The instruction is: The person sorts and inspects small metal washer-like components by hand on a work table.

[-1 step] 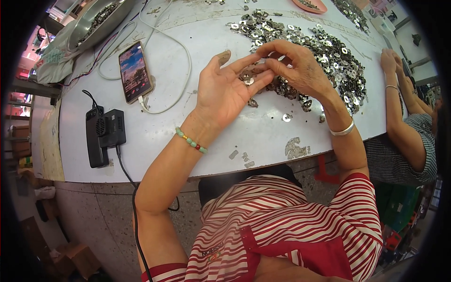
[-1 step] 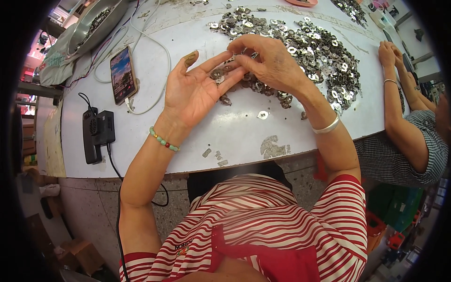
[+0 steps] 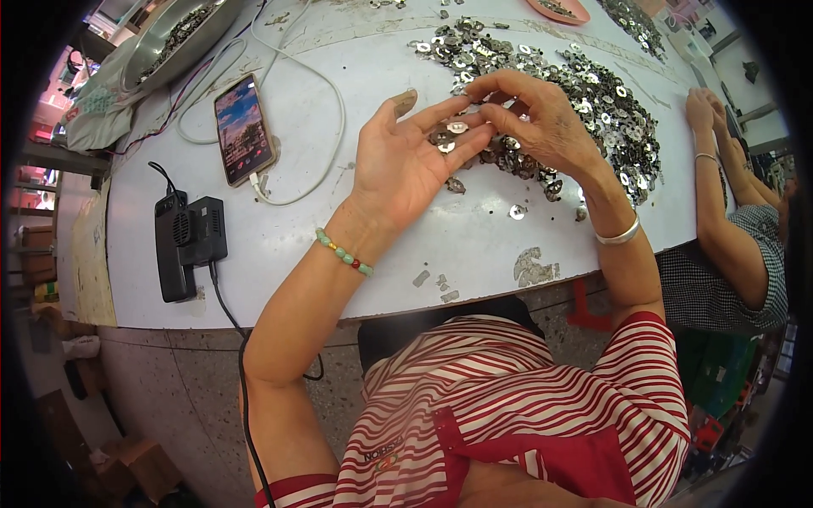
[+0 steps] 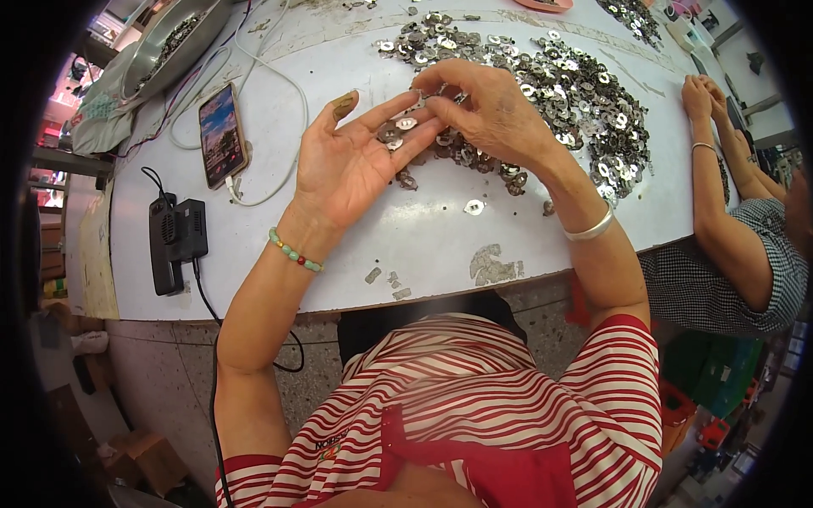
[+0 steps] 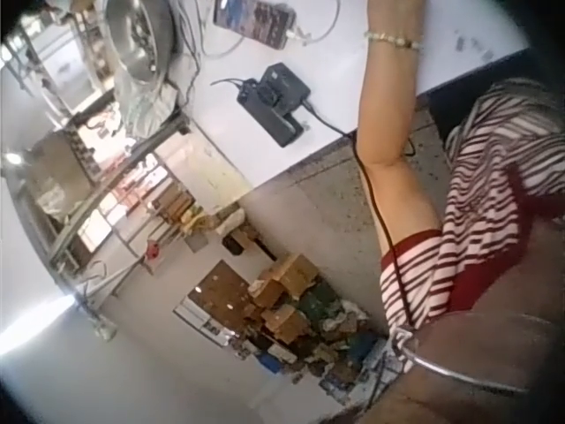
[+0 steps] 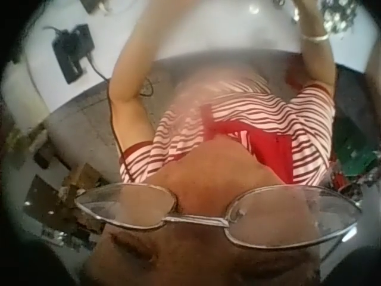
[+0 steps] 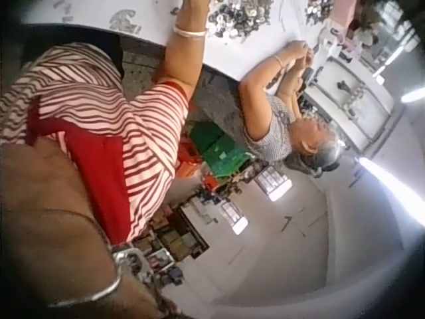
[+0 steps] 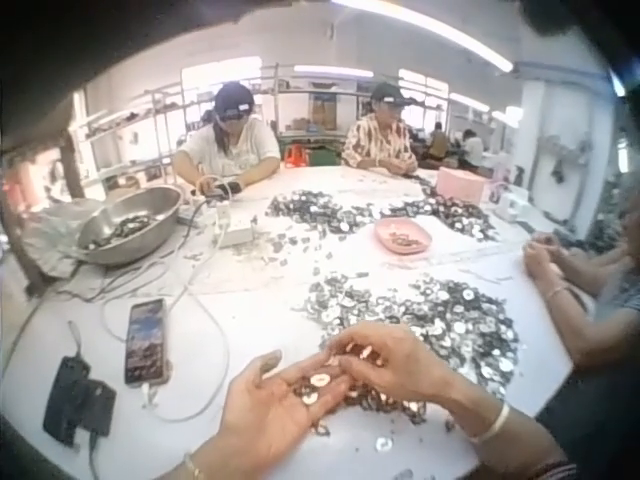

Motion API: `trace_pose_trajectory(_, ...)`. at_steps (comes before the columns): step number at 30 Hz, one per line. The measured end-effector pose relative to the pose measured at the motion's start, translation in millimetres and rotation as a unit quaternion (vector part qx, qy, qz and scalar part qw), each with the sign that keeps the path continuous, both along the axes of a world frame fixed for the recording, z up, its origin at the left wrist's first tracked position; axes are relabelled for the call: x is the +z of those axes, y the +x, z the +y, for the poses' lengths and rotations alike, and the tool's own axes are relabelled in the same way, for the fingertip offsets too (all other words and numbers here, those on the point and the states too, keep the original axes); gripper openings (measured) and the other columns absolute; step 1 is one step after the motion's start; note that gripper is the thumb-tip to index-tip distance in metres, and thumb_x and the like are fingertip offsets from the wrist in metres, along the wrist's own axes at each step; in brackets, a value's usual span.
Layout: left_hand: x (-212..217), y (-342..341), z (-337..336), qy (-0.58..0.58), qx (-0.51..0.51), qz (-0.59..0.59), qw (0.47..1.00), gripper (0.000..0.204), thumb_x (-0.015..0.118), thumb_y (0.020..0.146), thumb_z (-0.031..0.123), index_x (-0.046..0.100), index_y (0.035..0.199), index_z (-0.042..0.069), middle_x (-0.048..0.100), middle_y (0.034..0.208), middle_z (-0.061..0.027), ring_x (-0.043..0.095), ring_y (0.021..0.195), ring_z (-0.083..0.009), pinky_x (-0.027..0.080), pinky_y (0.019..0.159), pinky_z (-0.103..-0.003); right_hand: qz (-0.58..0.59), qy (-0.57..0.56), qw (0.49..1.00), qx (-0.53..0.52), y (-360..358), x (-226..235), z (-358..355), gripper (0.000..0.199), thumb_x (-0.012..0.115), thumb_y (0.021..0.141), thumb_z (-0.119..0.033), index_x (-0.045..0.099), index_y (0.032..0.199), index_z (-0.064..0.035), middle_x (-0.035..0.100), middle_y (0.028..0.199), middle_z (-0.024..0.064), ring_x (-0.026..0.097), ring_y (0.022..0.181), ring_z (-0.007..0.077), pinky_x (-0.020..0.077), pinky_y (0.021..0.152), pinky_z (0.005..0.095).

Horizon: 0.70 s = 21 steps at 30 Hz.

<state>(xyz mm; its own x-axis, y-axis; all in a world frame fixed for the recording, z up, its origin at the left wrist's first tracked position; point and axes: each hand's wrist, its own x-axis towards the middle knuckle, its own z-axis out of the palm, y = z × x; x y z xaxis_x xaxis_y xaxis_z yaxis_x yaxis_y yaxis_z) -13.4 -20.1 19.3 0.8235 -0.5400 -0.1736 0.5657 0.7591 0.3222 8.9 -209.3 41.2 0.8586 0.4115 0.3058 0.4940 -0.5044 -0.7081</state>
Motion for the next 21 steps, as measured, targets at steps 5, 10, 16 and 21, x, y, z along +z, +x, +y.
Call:
trace_pose_trajectory(5,-7.4,5.8,9.4,0.036,0.058,0.023,0.997,0.045,0.044,0.092,0.025,0.049,0.112,-0.015,0.051,0.109,-0.0276,0.052,0.107,-0.0391,0.046,0.096,-0.042,-0.014,-0.056,0.998,-0.035,4.8,4.9,-13.0,0.020,0.062,0.080,-0.010,0.063,0.097,-0.0007,0.066,0.086,0.0108,0.063,0.071,0.0175,0.0506,0.064,0.0291)
trace_pose_trajectory(10,-13.7,14.7,19.7,0.105,0.104,0.017,0.989,0.034,0.047,0.089,0.024,0.057,0.095,-0.008,0.058,0.092,-0.0213,0.058,0.084,-0.0288,0.051,0.072,-0.034,-0.061,-0.153,0.984,0.062,7.4,-1.0,-20.0,0.023,0.071,0.077,-0.011,0.063,0.097,-0.0026,0.061,0.085,0.0059,0.058,0.067,0.0148,0.0474,0.058,0.0280)
trace_pose_trajectory(16,-14.6,18.1,25.3,0.081,0.092,0.012,0.992,0.033,0.048,0.088,0.024,0.058,0.093,-0.007,0.059,0.090,-0.0207,0.058,0.080,-0.0283,0.051,0.071,-0.033,-0.107,-0.180,0.976,0.062,-0.3,-8.0,-12.4,0.033,0.076,0.069,-0.018,0.062,0.096,-0.0066,0.059,0.089,0.0085,0.059,0.080,0.0276,0.0474,0.071,0.0372)
trace_pose_trajectory(21,-15.7,17.8,26.0,0.088,0.084,0.011,0.993,0.030,0.051,0.087,0.020,0.059,0.097,-0.008,0.060,0.089,-0.0177,0.059,0.079,-0.0262,0.051,0.068,-0.032,-0.074,-0.200,0.974,0.072,-0.8,-4.4,-8.6,0.016,0.070,0.072,-0.008,0.059,0.084,-0.0031,0.058,0.083,0.0094,0.059,0.076,0.0295,0.0476,0.067,0.0381)
